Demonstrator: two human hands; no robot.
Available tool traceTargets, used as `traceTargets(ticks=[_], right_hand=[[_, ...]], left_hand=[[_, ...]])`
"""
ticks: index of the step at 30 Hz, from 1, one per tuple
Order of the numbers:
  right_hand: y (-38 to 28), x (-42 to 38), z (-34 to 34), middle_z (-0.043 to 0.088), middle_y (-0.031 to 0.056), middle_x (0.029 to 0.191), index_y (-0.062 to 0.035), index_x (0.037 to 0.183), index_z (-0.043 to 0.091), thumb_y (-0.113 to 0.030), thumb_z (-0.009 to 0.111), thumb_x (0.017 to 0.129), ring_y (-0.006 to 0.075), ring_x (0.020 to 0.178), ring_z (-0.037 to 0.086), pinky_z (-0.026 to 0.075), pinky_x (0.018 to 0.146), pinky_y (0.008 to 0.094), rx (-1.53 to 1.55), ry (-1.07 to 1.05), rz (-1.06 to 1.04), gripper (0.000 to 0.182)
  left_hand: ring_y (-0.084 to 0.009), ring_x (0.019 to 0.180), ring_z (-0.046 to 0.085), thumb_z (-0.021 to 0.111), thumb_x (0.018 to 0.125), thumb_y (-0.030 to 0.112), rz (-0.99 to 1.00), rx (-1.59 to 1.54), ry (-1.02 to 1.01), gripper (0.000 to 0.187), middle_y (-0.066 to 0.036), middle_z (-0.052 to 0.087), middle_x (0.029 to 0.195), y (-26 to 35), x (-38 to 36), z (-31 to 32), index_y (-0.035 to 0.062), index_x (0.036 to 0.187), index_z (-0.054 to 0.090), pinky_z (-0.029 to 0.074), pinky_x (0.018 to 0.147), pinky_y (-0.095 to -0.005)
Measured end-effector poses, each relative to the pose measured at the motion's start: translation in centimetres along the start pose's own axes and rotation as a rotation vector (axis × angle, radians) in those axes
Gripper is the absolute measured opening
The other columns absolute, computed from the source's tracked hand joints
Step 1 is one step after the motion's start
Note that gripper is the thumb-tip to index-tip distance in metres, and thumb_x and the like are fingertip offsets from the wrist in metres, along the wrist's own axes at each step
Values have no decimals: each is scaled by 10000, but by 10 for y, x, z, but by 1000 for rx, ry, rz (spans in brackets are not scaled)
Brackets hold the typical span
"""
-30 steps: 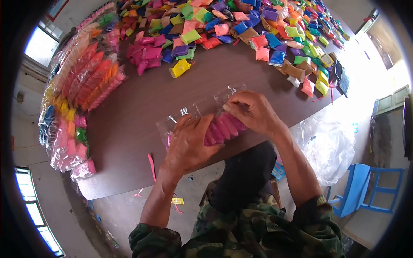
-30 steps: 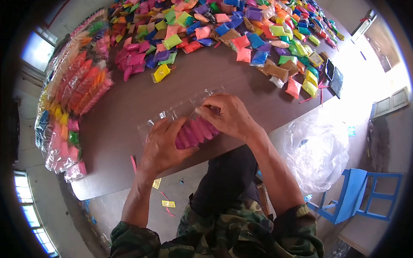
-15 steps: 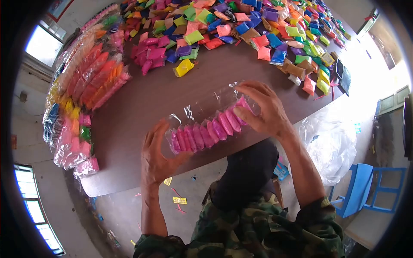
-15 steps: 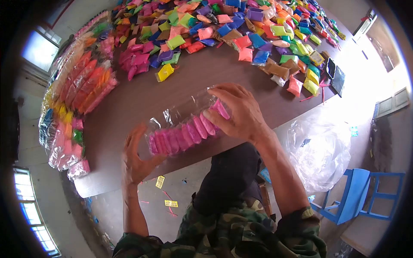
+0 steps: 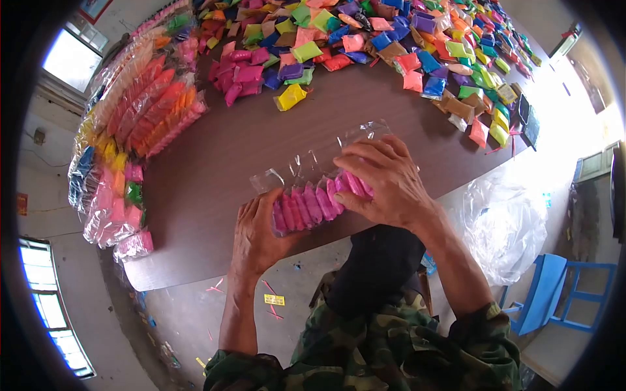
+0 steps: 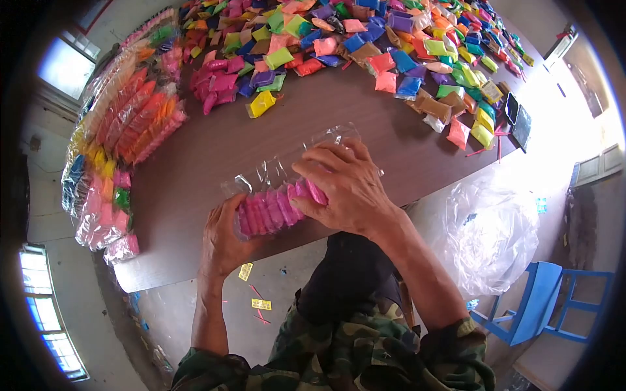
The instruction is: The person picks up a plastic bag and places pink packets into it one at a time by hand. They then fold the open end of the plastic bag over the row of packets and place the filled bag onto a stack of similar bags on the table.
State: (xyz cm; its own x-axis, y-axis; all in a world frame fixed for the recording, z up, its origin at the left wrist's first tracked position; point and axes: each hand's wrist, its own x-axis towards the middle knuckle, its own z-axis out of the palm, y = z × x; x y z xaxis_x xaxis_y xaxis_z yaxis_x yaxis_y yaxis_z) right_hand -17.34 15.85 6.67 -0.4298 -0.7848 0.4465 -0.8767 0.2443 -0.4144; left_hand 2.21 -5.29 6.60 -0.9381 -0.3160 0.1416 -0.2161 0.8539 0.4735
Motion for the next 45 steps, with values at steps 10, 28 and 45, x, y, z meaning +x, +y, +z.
traceTargets(ticks=[10,28,45], right_hand=[[-15,9,25,726,70,1196,-102,1173,759,-416,830,876,262,1210,651,378,1143,488,116,-25,-50,438],[-12,19,36,749,34,881,-142,968,780,-289,791,906,217,915,704,405,995,393,185,-36,-22,160],[-22,15,48,785,30,1022,-153,1105,789,-247,789,933,193,1074,717,369,1146,465,146,-46,-95,196]], left_hand=[[-400,1251,631,1012,625,312,-44,-190,-18,842,-140,672,1312,-11,1,5,128,1355,634,507,1070,-524],[-350,1195,657,995,638,428,144,-18,84,814,-114,722,1283,8,6,8,91,1315,692,423,1121,-488],[-346,1222,663,1001,620,437,107,-95,75,832,-144,727,1251,6,1,3,31,1280,694,435,1137,-496]])
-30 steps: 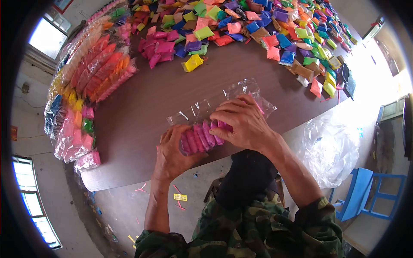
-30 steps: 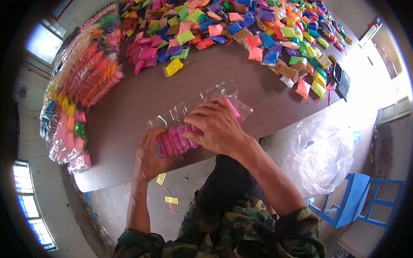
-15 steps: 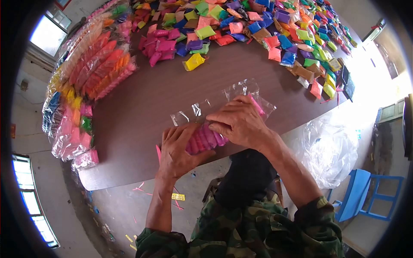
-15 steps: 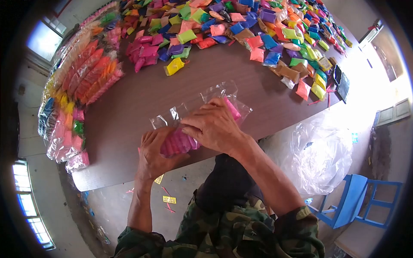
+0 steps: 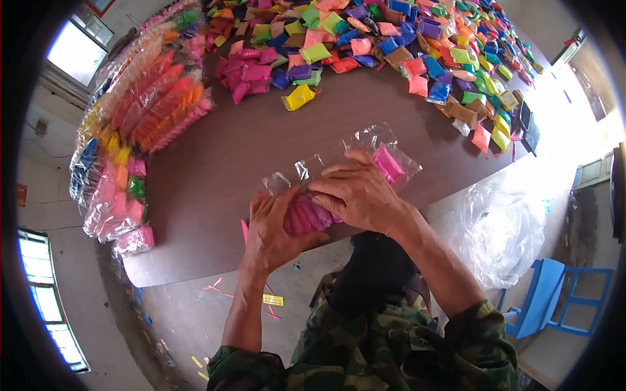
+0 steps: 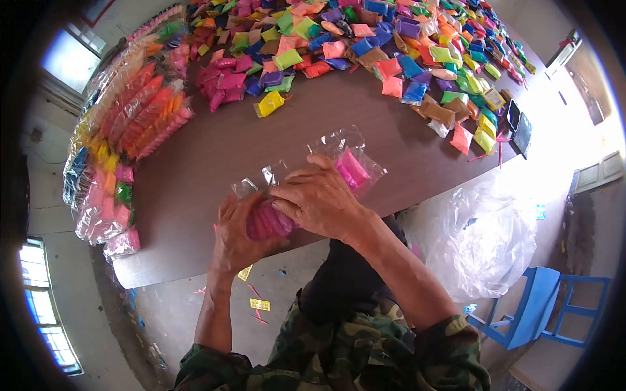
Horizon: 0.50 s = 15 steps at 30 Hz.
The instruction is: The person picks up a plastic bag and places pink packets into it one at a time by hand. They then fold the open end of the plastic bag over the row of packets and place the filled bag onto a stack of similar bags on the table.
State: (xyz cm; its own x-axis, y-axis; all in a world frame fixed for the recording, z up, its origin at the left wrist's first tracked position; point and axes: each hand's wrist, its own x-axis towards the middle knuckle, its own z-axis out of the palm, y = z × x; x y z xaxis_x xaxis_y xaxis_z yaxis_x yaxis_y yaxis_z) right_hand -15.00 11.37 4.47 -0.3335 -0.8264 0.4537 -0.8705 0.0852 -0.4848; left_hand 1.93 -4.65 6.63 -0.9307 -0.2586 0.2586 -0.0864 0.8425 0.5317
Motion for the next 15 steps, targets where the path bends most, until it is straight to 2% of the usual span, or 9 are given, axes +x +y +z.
traceTargets(ticks=[4,7,9,10,13,15], right_hand=[[-1,0,-2,777,32,995,-148,1075,789,-230,777,930,207,1042,718,371,1144,469,16,-50,59,167],[-4,5,-2,773,32,985,-140,1063,787,-217,769,925,215,1028,717,376,1140,471,11,-80,85,159],[-7,7,-5,772,34,1012,-137,1063,784,-214,764,923,216,1033,716,379,1136,473,-8,-126,115,161],[-9,7,-3,761,40,1018,-135,1052,785,-198,757,917,222,1042,709,374,1127,476,-1,-57,93,151],[-17,9,3,727,42,1056,-132,1027,781,-152,754,886,232,1083,680,375,1090,479,-23,137,29,146],[-25,10,2,703,25,1110,-133,1022,771,-124,776,846,232,1130,651,398,1052,474,-91,244,-21,177]], left_hand=[[-373,1185,675,967,709,377,-69,-88,181,747,-159,730,1226,-14,-3,-6,19,1301,685,501,1053,-494],[-376,1150,687,902,797,338,-110,-42,222,626,-170,732,1196,-43,17,-10,14,1287,684,546,965,-471],[-354,1084,699,858,837,305,-213,45,106,507,-162,733,1149,-52,34,-11,28,1234,705,551,923,-458],[-344,1051,705,836,857,289,-264,89,48,449,-158,734,1125,-57,42,-11,36,1207,715,554,902,-451],[-267,945,715,819,874,229,-256,61,-133,355,-142,748,1088,-73,58,-11,27,1157,743,562,846,-401],[-239,900,705,821,871,205,-220,12,-163,310,-118,742,1032,-77,61,-13,26,1112,744,561,823,-382]])
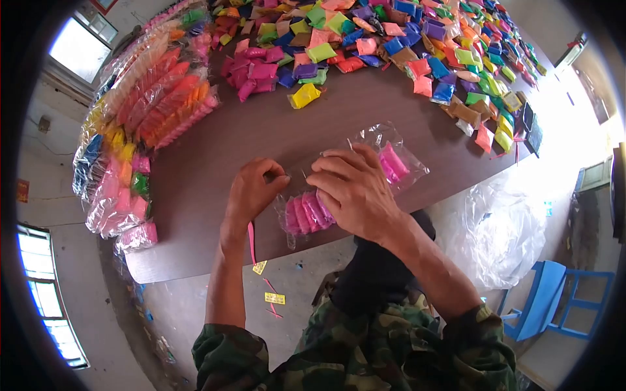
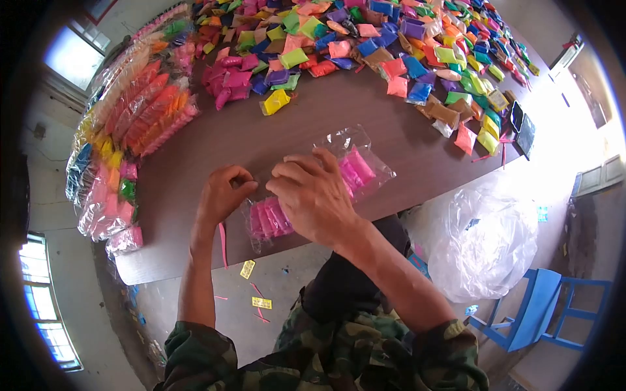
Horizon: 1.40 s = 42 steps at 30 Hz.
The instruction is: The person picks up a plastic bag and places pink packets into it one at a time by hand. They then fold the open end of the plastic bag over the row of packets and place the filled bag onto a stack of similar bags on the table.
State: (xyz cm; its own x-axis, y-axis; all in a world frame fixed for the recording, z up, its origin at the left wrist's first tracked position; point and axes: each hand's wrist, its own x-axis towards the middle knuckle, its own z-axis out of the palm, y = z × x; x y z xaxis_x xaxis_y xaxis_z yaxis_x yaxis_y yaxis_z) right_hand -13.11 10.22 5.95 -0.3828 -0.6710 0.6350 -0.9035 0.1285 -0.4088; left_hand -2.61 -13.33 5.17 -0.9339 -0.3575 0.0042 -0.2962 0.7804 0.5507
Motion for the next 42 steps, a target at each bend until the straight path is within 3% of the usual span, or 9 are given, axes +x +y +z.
traceTargets(ticks=[6,10,13,22,25,34,37,40,42], right_hand=[[-44,-31,3,633,17,1191,-103,1073,739,-120,803,775,237,1162,602,442,915,442,-5,0,20,305],[-59,-34,12,584,51,1288,-103,1184,710,-185,808,833,260,1200,583,436,919,443,-39,-32,75,373],[-60,-37,16,559,67,1334,-107,1210,700,-226,790,875,264,1243,560,434,941,464,-57,-89,79,366],[-70,-42,21,569,56,1415,-157,1224,715,-293,801,871,263,1304,558,429,1013,488,-135,-144,112,388],[-73,-39,20,566,85,1336,-86,1203,693,-267,793,860,269,1296,536,417,1003,476,-105,-111,99,401],[-74,-37,22,615,73,1245,-73,1126,713,-233,800,841,245,1229,572,403,1011,456,-117,-101,100,338],[-72,-39,25,617,77,1258,-81,1152,699,-232,796,851,257,1234,573,406,1017,473,-97,-82,95,351],[-69,-42,27,617,79,1280,-107,1221,683,-239,795,859,267,1248,568,404,1038,496,-45,-50,95,401],[-69,-43,26,611,88,1301,-129,1258,673,-251,787,871,286,1267,556,400,1054,513,-50,-84,103,421]], left_hand=[[-216,840,687,833,845,209,-52,-201,44,300,-90,719,946,-3,-8,2,27,1065,741,553,765,-357],[-163,844,679,837,851,214,-173,-283,-45,305,-80,725,943,-1,-8,-2,-6,1039,739,547,758,-333],[-115,796,660,828,863,163,-88,-227,-110,274,-50,713,921,-12,-5,-3,6,1075,753,547,731,-286],[-226,844,716,769,887,55,62,-248,16,121,-104,720,914,32,-38,-19,19,1003,767,547,729,-343],[-246,815,712,764,883,10,93,-203,46,118,-111,700,894,44,-51,-21,8,1000,762,544,710,-359],[-307,803,713,735,903,-3,230,-107,234,74,-125,690,892,53,-63,-8,6,976,741,562,704,-403],[-337,804,713,733,906,5,355,86,360,73,-127,690,899,48,-67,6,9,980,734,573,696,-421],[-312,754,717,735,917,25,366,61,416,86,-134,710,892,41,-68,15,12,1002,737,573,675,-403],[-242,715,703,734,936,48,153,-221,285,86,-111,724,866,30,-66,17,12,1014,738,560,648,-372]])
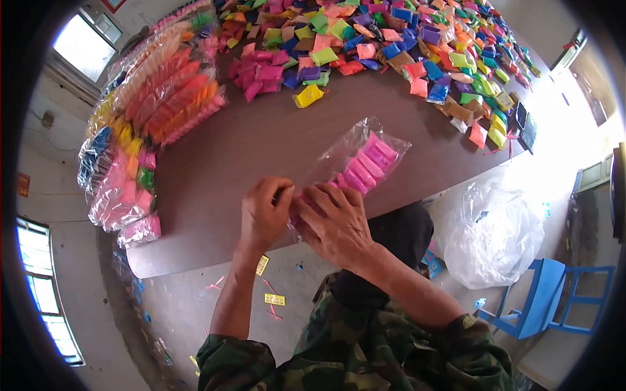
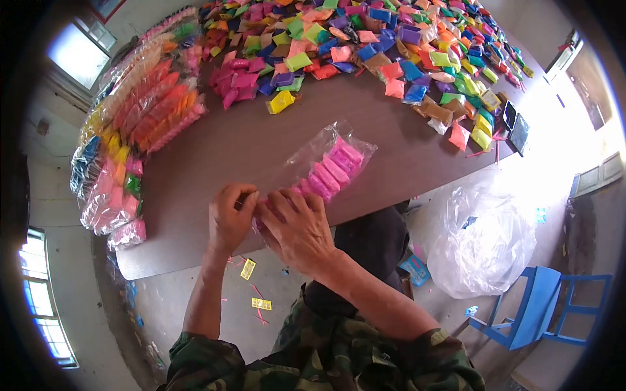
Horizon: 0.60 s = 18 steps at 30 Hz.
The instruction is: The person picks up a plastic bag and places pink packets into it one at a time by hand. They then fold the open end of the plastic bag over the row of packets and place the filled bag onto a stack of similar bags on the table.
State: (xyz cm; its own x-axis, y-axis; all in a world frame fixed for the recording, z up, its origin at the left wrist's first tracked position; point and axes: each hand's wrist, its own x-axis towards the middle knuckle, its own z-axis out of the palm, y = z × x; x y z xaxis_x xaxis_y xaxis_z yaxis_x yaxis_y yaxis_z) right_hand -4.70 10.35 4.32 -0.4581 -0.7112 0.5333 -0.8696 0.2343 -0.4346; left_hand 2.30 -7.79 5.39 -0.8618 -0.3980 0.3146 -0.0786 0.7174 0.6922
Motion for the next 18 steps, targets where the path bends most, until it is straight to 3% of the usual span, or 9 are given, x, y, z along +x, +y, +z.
traceTargets(ticks=[4,10,13,16,18], right_hand=[[-4,1,-3,600,98,1278,-161,1297,671,-255,765,889,307,1283,528,393,1075,534,-72,-18,-61,429],[-4,10,-7,588,84,1178,-95,1216,703,-285,761,876,286,1188,526,418,1022,520,-148,-158,-68,394],[-2,12,-5,578,63,1163,-126,1153,725,-310,790,853,264,1161,535,427,928,471,-177,-147,-58,358],[-3,11,-6,590,58,1190,-123,1144,727,-283,798,847,266,1189,537,428,935,473,-203,-172,-44,344],[1,7,-6,607,74,1210,-90,1148,731,-243,767,850,274,1201,533,430,977,472,-125,-123,-54,337]], left_hand=[[-102,677,637,731,970,93,-457,-447,-213,112,-42,718,800,-12,16,-15,-8,1016,742,518,611,-301],[-57,676,591,752,963,105,-375,-282,-238,131,-14,684,771,-1,23,-23,-18,1007,759,496,604,-274],[-99,700,646,768,935,75,-320,-144,-188,112,-65,717,811,2,22,-24,-14,1003,763,517,627,-294],[-174,753,706,783,900,47,-59,-47,-112,119,-122,743,872,9,15,-23,-12,1001,762,543,665,-326],[-225,779,723,785,891,34,-56,-47,-105,123,-140,749,900,16,7,-21,-9,1004,763,555,684,-347]])
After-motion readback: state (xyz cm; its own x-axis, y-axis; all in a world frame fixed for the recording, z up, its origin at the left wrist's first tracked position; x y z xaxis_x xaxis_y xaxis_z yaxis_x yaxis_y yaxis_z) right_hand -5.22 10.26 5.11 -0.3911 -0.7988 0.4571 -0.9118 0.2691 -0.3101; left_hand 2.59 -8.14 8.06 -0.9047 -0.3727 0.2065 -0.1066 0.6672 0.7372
